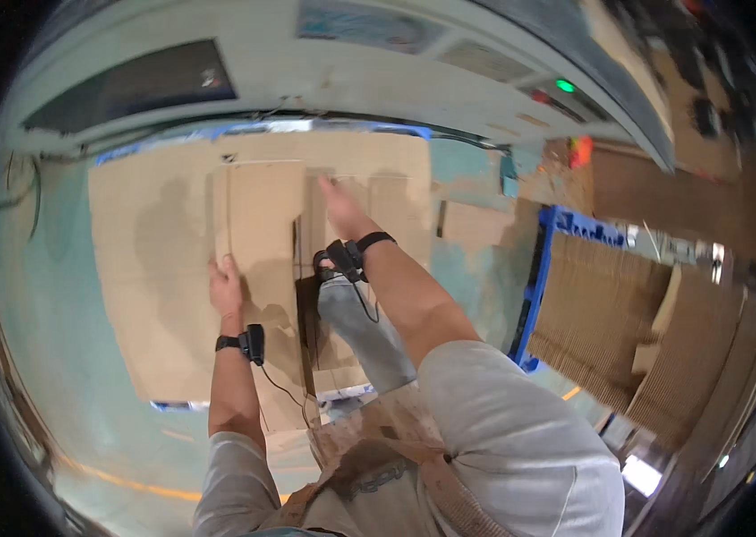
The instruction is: Operating an industrial woodworking machine to process wooden pieces and stacking them for storage.
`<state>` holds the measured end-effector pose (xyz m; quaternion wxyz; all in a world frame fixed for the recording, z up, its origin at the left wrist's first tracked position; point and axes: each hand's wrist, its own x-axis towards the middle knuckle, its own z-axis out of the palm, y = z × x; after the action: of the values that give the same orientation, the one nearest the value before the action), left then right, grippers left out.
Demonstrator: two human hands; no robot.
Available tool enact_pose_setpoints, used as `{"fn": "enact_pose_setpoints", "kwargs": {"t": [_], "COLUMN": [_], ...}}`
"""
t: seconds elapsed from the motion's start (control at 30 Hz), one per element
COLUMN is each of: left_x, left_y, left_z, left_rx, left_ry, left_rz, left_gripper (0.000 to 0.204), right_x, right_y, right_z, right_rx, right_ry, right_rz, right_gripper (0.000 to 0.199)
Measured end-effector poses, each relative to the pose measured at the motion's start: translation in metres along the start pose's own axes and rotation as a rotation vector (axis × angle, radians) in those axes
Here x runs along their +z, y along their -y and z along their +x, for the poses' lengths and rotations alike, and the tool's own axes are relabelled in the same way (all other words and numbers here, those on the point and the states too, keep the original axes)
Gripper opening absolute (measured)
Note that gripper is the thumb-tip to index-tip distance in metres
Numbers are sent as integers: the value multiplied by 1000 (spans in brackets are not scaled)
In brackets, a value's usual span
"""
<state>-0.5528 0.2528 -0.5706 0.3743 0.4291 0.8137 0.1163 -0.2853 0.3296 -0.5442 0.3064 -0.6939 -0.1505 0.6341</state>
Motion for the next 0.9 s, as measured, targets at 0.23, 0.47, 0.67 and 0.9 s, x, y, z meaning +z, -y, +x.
{"fn": "enact_pose_setpoints", "kwargs": {"t": [0.23, 0.47, 0.67, 0.9], "left_x": [-68, -98, -33, 46], "left_y": [17, 173, 110, -80], "left_z": [-149, -363, -418, -455], "left_rx": [305, 339, 417, 628], "left_ry": [-245, 715, 841, 860], "left_rz": [-242, -93, 200, 248], "left_gripper": [71, 31, 34, 37], "right_x": [-373, -536, -541, -713], "right_y": [-120, -344, -222, 37], "right_z": [-281, -708, -743, -787], "right_rx": [155, 463, -124, -733], "right_ry": [-373, -1060, -1122, -1678], "right_rz": [-844, -362, -635, -1084], "right_gripper": [59, 44, 60, 83]}}
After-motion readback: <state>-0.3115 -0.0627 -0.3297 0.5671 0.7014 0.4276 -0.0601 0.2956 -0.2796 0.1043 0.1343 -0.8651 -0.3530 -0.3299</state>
